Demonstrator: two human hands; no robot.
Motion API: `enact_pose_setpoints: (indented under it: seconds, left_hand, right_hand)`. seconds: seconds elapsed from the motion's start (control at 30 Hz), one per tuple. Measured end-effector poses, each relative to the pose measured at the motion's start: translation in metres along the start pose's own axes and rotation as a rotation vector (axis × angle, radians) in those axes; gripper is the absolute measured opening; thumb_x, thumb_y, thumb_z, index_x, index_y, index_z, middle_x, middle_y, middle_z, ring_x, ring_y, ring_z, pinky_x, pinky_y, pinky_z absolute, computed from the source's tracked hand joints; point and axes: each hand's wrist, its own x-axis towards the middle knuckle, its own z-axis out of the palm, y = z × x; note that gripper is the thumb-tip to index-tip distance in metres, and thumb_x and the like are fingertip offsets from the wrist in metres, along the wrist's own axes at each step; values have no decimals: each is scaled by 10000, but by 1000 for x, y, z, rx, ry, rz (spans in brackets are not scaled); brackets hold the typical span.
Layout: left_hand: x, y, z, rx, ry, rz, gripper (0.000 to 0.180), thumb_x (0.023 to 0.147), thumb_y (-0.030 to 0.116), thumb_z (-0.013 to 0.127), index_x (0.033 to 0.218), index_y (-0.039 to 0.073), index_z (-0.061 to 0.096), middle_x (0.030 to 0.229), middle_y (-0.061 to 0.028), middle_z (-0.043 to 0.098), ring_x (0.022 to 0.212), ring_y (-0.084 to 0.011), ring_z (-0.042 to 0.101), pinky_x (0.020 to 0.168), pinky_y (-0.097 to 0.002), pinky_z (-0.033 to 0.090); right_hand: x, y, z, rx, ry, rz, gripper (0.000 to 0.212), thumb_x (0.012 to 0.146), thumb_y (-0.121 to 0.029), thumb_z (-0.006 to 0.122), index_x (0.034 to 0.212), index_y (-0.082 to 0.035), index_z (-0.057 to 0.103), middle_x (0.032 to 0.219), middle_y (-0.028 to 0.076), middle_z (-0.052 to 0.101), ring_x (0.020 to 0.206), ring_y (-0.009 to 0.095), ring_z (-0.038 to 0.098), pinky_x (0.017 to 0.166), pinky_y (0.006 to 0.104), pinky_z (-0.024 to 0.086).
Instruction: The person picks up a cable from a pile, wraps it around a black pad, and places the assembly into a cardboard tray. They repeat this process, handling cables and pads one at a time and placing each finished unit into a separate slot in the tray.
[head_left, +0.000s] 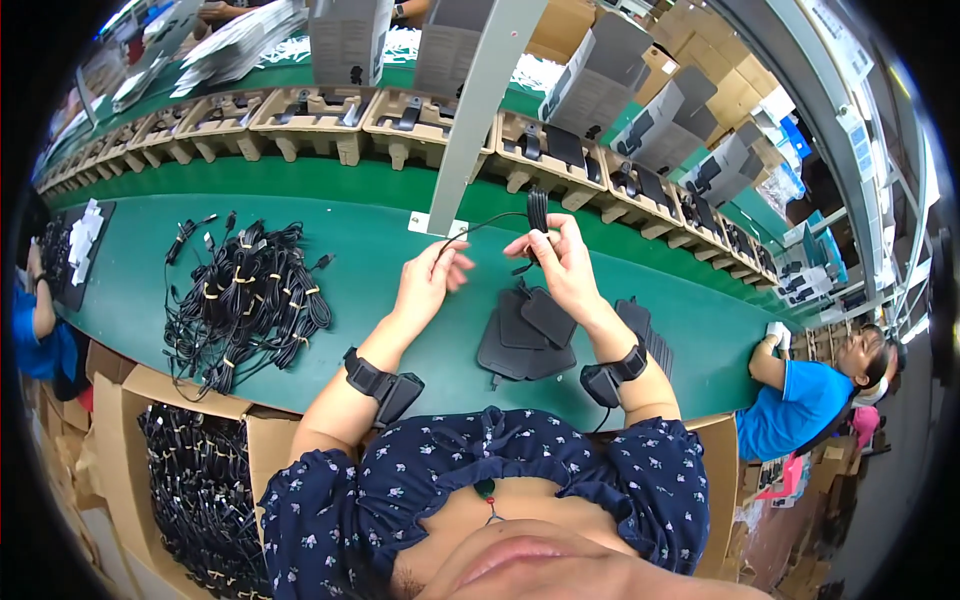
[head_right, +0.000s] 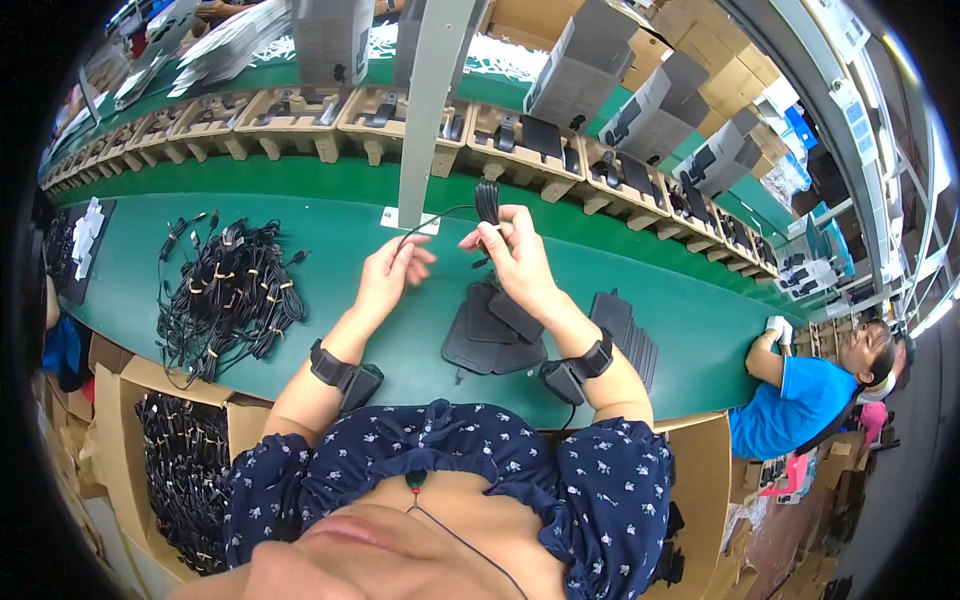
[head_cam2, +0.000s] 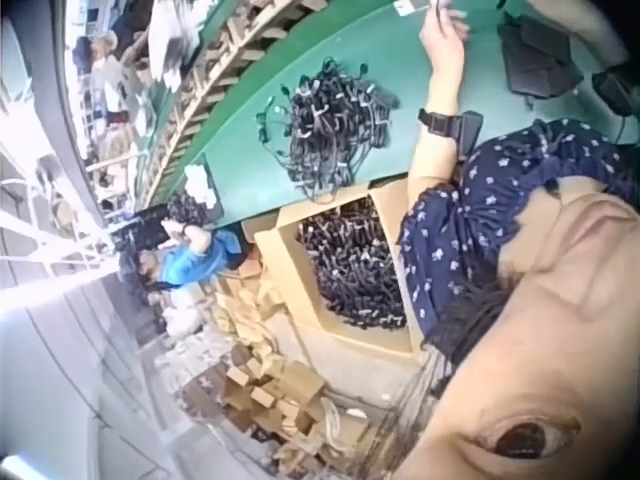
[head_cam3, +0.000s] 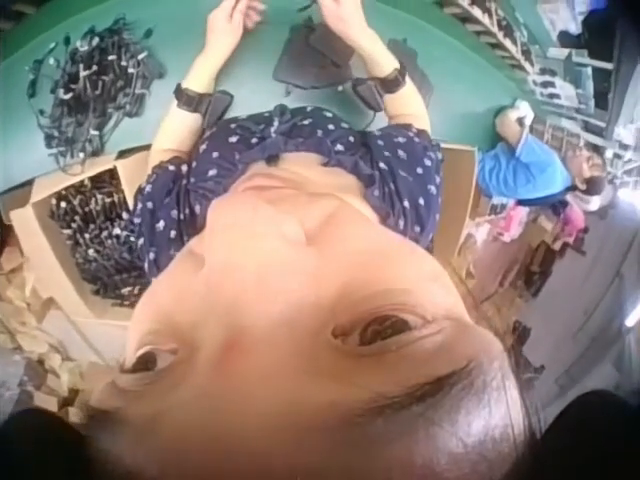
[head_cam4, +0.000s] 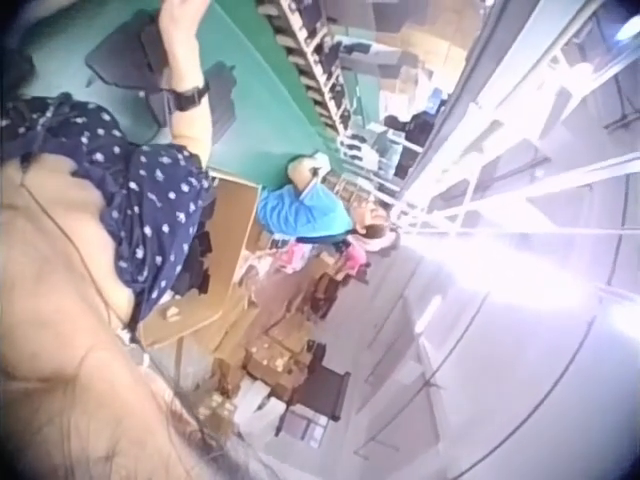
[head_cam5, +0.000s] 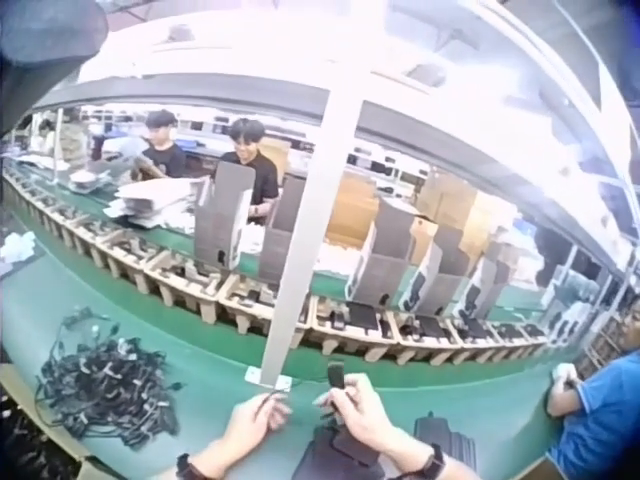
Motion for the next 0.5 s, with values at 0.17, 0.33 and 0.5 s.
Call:
enact_pose_setpoints:
  seconds: [0.17, 0.33, 0.5]
  left_hand:
    - [-19, 7, 33, -739, -243, -99, 433, 945, 312, 374, 1248, 2, 377, 1158, -112, 523, 1049, -186, 520, 901, -314, 414]
    - [-25, 18, 19, -662, -394, -251, 394, 951, 380, 325, 1090, 58, 503, 783, -24, 530, 622, -92, 473, 565, -229, 403]
    - [-32, 27, 21, -500, -592, -312, 384, 952, 394, 307, 897, 68, 504, 601, 42, 413, 444, -42, 268, 378, -190, 211]
  right_hand:
    - [-15, -9, 32, -498, -99, -196, 279, 795, -169, 619, 1005, -23, 511, 1125, 119, 466, 1055, 240, 446, 849, 299, 426]
    - [-16, -21, 44, -976, 62, -628, 551, 746, -220, 645, 1231, -62, 437, 1340, 153, 334, 1266, 315, 292, 1041, 467, 222]
    - [-31, -29, 27, -1131, -549, -593, 587, 741, -280, 613, 1259, -75, 426, 1092, 112, 541, 1077, 255, 487, 983, 421, 310]
